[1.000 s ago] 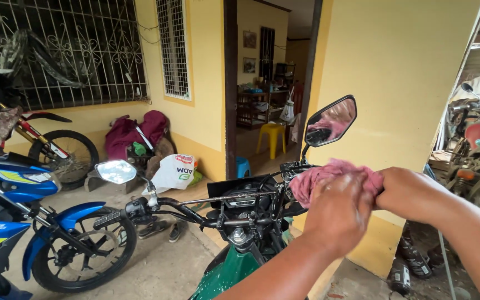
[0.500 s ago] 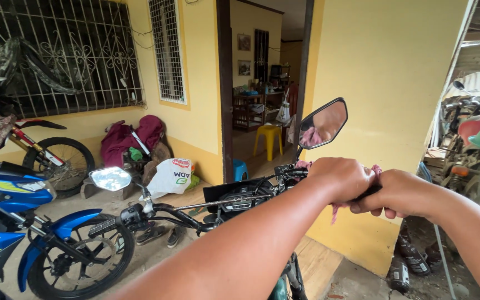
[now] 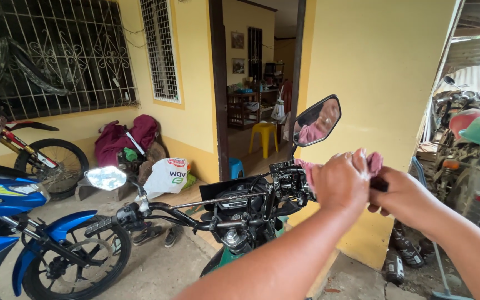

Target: The person scrubs the handlebars, mirrors, fuel tank, and engine of a green motorcycle using a soapy pink cloth. They repeatedly dip the cloth into a white basin of soapy water to continue cleaning various parts of the bike.

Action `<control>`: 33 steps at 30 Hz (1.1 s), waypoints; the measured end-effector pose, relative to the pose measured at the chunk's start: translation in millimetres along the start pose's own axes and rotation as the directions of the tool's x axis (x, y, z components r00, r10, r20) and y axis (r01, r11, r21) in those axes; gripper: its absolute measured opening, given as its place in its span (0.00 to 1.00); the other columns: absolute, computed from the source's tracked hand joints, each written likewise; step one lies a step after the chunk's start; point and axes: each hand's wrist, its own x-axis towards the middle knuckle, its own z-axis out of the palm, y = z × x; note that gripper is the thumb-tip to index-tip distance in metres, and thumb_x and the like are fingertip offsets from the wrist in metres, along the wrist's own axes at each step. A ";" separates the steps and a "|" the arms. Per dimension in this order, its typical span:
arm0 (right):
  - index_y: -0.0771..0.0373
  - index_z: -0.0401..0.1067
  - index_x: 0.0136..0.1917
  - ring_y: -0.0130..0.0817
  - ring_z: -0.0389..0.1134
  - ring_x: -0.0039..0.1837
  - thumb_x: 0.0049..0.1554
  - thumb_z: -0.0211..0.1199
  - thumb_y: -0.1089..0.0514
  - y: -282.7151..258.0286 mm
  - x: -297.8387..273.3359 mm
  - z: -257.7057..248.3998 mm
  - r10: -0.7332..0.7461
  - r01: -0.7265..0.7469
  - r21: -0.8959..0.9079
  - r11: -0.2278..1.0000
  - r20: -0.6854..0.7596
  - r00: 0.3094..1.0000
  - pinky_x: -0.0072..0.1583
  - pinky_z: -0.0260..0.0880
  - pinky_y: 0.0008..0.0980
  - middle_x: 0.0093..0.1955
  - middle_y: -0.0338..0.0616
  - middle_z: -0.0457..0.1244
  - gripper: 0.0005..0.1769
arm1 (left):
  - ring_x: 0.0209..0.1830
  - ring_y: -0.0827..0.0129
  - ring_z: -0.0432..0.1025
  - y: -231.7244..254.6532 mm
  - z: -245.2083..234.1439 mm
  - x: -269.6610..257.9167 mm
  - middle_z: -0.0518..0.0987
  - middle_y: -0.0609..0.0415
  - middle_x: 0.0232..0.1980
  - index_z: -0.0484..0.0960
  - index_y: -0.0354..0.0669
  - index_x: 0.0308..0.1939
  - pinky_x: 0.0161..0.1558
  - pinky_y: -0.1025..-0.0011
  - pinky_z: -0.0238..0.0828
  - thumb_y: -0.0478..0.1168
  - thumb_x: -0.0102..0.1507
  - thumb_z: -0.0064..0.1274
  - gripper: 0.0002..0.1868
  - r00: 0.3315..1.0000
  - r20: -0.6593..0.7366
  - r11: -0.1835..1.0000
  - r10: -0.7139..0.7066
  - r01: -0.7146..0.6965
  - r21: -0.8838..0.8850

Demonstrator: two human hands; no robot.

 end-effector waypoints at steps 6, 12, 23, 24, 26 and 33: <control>0.59 0.69 0.63 0.34 0.70 0.58 0.59 0.55 0.59 45.7 0.5 11.7 0.158 -0.051 0.728 0.683 -0.080 0.984 0.56 0.70 0.39 0.60 0.45 0.68 0.18 | 0.52 0.48 0.71 31.8 22.5 -34.5 0.78 0.43 0.46 0.78 0.38 0.43 0.61 0.50 0.59 0.47 0.76 0.35 0.20 0.986 -0.151 0.952 0.076 -0.116 -0.282; 0.63 0.68 0.62 0.38 0.69 0.58 0.64 0.56 0.51 63.8 -11.8 6.3 0.099 -0.160 0.856 0.491 0.127 0.987 0.60 0.69 0.47 0.59 0.48 0.67 0.17 | 0.63 0.51 0.70 9.7 -11.0 -64.5 0.79 0.45 0.55 0.77 0.45 0.56 0.70 0.51 0.52 0.52 0.71 0.41 0.19 0.868 -0.107 0.861 0.484 -0.495 -0.119; 0.69 0.69 0.59 0.42 0.69 0.58 0.57 0.54 0.62 57.7 -45.2 -8.8 0.076 -0.313 0.844 0.436 0.312 0.947 0.64 0.68 0.51 0.57 0.49 0.68 0.18 | 0.39 0.53 0.78 21.4 11.3 -26.0 0.83 0.50 0.37 0.82 0.49 0.41 0.47 0.53 0.68 0.47 0.66 0.46 0.11 0.918 0.125 0.905 0.375 -0.392 0.165; 0.69 0.69 0.59 0.42 0.70 0.57 0.57 0.53 0.61 54.1 -45.7 -10.4 0.096 -0.327 0.833 0.446 0.319 0.943 0.64 0.68 0.51 0.57 0.49 0.68 0.18 | 0.38 0.53 0.78 23.6 12.8 -23.9 0.84 0.50 0.36 0.82 0.49 0.41 0.47 0.54 0.68 0.46 0.66 0.46 0.11 0.930 0.144 0.922 0.337 -0.357 0.149; 0.70 0.70 0.58 0.42 0.70 0.56 0.57 0.52 0.60 47.6 -47.0 -12.8 0.154 -0.350 0.790 0.503 0.317 0.936 0.62 0.69 0.49 0.57 0.49 0.69 0.17 | 0.37 0.53 0.78 28.2 15.4 -20.8 0.84 0.49 0.34 0.82 0.48 0.39 0.48 0.55 0.68 0.47 0.66 0.46 0.11 0.949 0.164 0.948 0.271 -0.292 0.126; 0.67 0.71 0.57 0.37 0.70 0.54 0.63 0.50 0.58 39.9 -44.3 -11.9 0.288 -0.354 0.739 0.573 0.223 0.931 0.59 0.70 0.43 0.56 0.46 0.68 0.15 | 0.36 0.52 0.79 39.9 19.9 -14.9 0.84 0.46 0.32 0.82 0.46 0.39 0.54 0.55 0.64 0.49 0.70 0.40 0.17 0.984 0.175 0.994 0.037 -0.054 0.090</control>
